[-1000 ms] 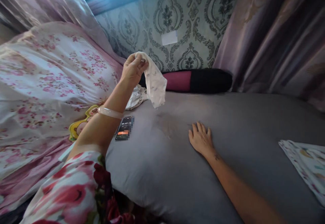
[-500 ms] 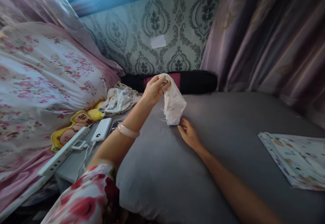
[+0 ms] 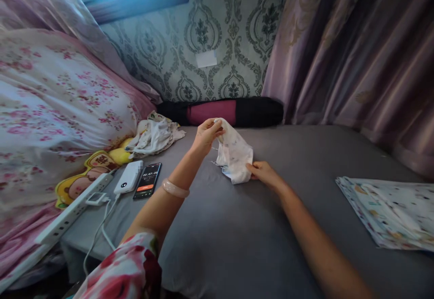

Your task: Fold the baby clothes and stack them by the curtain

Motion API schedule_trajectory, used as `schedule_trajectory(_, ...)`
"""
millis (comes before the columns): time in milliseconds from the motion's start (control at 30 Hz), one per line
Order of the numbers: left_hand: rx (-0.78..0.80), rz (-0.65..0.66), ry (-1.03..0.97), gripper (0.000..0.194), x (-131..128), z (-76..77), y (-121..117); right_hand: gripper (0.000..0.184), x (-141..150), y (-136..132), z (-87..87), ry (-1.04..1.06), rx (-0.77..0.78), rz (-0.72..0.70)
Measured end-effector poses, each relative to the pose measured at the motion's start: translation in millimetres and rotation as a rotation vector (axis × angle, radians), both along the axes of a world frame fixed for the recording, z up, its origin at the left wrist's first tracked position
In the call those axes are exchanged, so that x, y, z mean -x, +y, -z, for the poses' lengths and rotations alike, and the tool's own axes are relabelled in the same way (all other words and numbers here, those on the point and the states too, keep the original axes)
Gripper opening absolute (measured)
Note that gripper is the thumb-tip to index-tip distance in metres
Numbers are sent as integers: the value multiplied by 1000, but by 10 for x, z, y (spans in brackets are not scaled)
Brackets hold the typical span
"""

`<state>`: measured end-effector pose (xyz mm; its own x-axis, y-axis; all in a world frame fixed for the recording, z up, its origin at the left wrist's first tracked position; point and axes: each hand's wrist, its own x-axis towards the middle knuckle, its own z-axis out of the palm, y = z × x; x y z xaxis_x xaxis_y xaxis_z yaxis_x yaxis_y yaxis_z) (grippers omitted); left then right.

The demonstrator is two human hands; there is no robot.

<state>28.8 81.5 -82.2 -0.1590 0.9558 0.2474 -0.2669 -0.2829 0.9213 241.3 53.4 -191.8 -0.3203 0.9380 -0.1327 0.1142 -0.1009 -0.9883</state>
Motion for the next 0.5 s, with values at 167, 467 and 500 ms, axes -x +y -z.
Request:
schedule_trajectory(167,38,-65,178,28,215,277,40,33,-313,-90,-455,187,162,-156)
schedule_trajectory(467,95,135,493,44,213,595,-146,30,-614,161,-598,791,58,263)
schedule_trajectory(500,112,177,509,45,196,612,-156,34,-627,195,-575,851,70,323)
